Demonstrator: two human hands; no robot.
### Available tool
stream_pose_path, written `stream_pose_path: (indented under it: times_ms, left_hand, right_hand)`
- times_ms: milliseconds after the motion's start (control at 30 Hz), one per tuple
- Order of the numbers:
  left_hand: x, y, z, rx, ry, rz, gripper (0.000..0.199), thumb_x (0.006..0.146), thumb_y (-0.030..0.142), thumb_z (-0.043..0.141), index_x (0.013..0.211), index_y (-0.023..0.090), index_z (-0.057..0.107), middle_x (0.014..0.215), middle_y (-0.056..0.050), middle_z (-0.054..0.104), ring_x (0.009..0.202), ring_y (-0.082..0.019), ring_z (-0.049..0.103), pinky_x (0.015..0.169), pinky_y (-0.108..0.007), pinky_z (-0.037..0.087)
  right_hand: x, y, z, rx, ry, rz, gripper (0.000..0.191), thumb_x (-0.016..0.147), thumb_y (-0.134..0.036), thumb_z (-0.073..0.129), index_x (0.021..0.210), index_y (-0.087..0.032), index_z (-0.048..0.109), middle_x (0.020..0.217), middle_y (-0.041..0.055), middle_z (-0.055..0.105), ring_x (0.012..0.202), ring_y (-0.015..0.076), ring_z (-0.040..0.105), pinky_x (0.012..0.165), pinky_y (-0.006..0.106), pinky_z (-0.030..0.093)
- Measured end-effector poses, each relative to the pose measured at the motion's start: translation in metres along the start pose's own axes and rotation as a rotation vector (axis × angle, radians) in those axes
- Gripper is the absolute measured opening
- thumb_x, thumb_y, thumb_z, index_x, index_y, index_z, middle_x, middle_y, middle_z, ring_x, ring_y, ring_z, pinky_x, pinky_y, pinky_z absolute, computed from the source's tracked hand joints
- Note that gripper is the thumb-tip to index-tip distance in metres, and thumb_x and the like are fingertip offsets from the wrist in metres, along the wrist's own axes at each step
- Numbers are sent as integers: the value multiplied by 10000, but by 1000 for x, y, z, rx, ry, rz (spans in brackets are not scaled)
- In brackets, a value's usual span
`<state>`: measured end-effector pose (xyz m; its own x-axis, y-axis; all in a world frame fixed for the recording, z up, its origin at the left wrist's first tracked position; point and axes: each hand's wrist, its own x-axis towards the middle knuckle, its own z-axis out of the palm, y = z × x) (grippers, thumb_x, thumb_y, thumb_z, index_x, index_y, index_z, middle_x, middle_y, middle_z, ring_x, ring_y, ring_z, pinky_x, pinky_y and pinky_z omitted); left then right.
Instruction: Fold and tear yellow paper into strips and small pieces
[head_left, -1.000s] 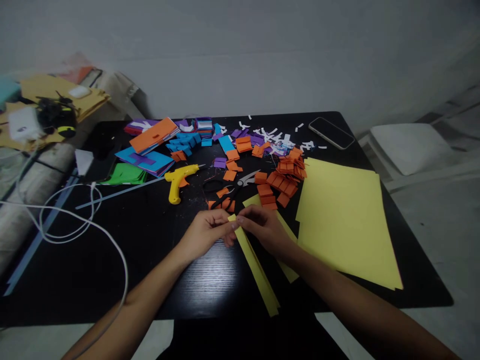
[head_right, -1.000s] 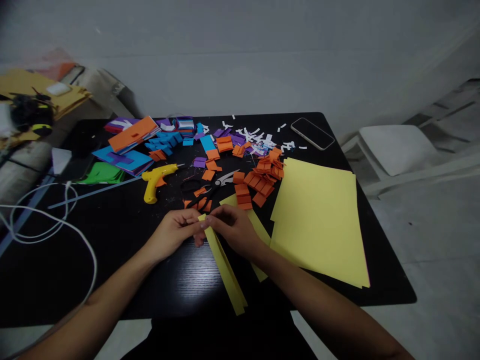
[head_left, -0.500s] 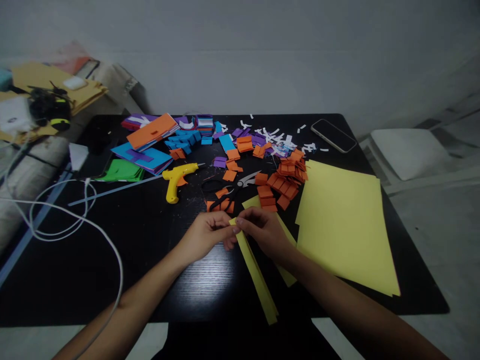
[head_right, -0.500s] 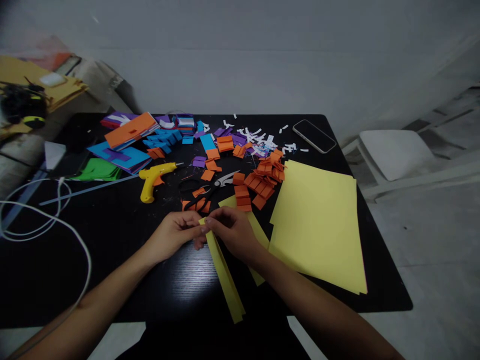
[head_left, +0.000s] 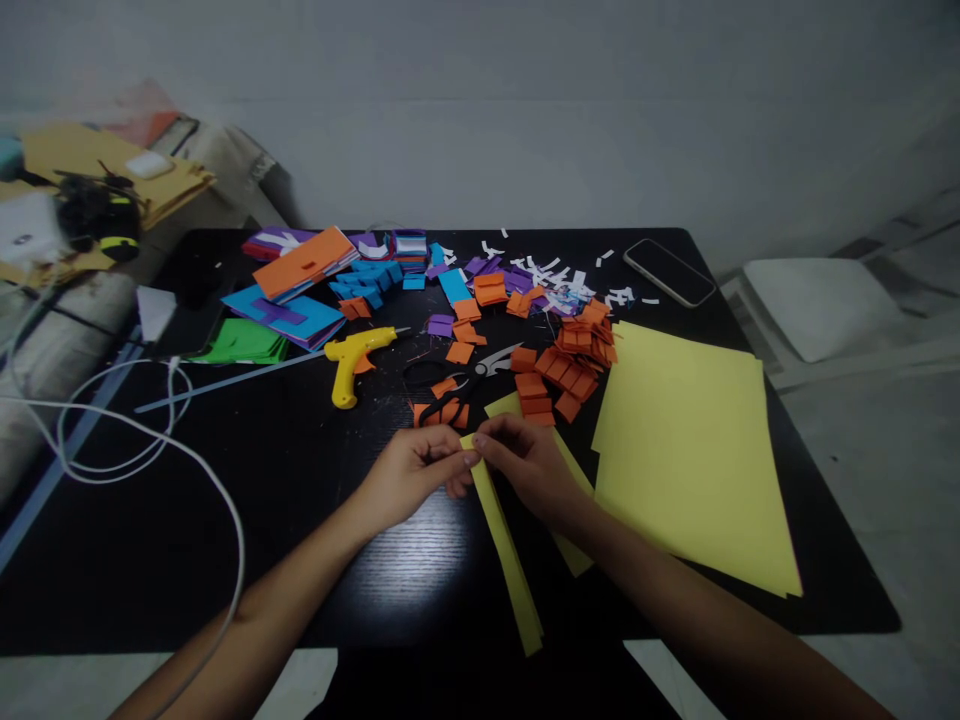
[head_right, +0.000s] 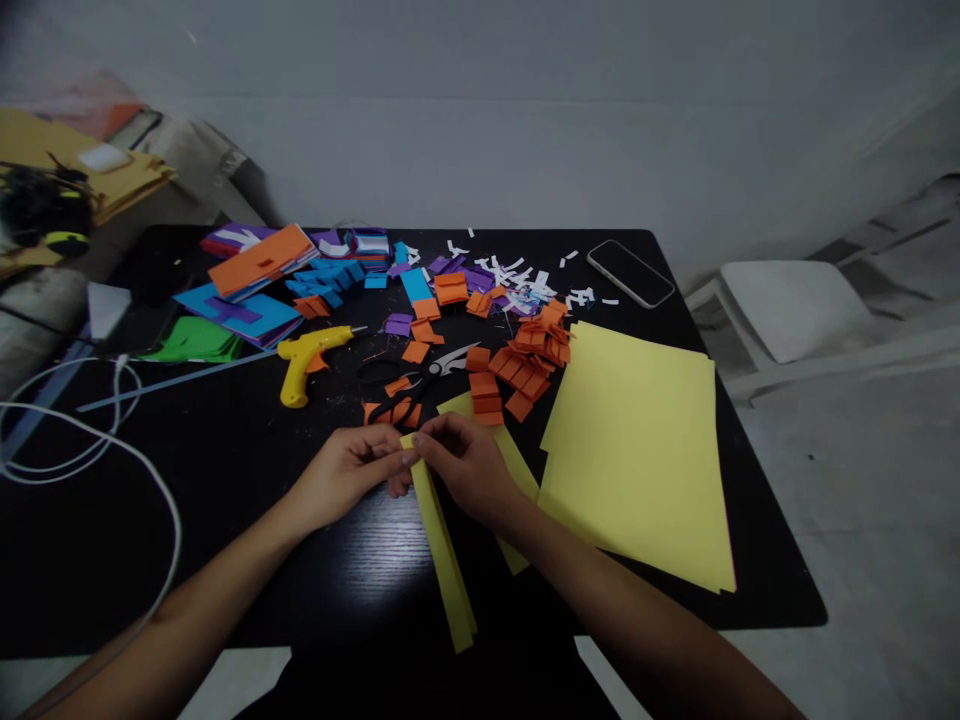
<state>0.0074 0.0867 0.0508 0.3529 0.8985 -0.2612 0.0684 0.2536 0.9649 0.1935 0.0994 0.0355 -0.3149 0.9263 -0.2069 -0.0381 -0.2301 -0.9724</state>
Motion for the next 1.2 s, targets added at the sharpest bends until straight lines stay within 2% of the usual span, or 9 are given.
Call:
stream_pose_path:
  times_ms: [133,267,367,500,600,800,967,1200]
  left_hand:
    - [0,-1,0,-11,-14,-6,378,883,491,761,740,150,684,660,-24,724,555,-117,666,568,-225,555]
    - [-1,-2,0,-2,8,15,348,867,462,783,749,153,676,646,-14,717,557,-121,670,569,-226,557]
    - [-2,-2,-3,49,87,93,268,857,402,803,821,159,696,669,-2,718,601,-125,687,604,-225,568]
    - [-2,-1,-10,121,198,244,229,834,318,832,1003,188,750,828,-17,778,761,-151,739,733,-250,602]
    - [-2,1,-13,217,197,280,188,850,305,823,1008,208,791,888,-30,808,798,-167,750,776,-272,607]
    - [-4,5,-12,343,220,336,122,856,312,828,937,220,822,839,-18,806,741,-157,724,729,-251,579]
    - [-4,5,-12,374,216,372,127,869,330,819,938,224,828,828,-23,801,715,-153,708,699,-248,565]
    - [-2,3,-14,388,190,448,107,896,302,797,966,226,824,869,-31,785,786,-159,717,736,-254,549]
  right_hand:
    - [-1,-2,-2,16,-59,4,238,845,-442,759,831,-214,691,784,5,700,753,172,637,755,315,523]
    - [-1,-5,-4,12,-47,12,240,849,-435,758,815,-205,701,778,-1,674,744,159,605,742,299,494]
    - [-1,-7,-5,12,-50,36,259,851,-455,754,825,-202,708,779,-3,662,735,155,585,722,290,476]
    - [-2,-10,-6,43,-60,82,284,847,-482,760,826,-204,708,772,-7,644,712,148,564,690,282,456]
    - [-3,-11,-5,57,-72,94,284,845,-487,762,829,-206,717,775,-6,648,713,149,564,687,280,453]
    - [-4,-10,-5,28,-86,63,286,846,-493,763,837,-209,731,784,-3,672,716,149,572,682,274,458]
    - [-5,-11,-5,17,-116,82,311,890,-518,725,833,-213,719,745,0,674,679,157,592,632,275,455]
    - [-4,-10,-5,17,-71,51,299,864,-506,760,829,-210,736,789,5,701,727,162,610,701,288,480]
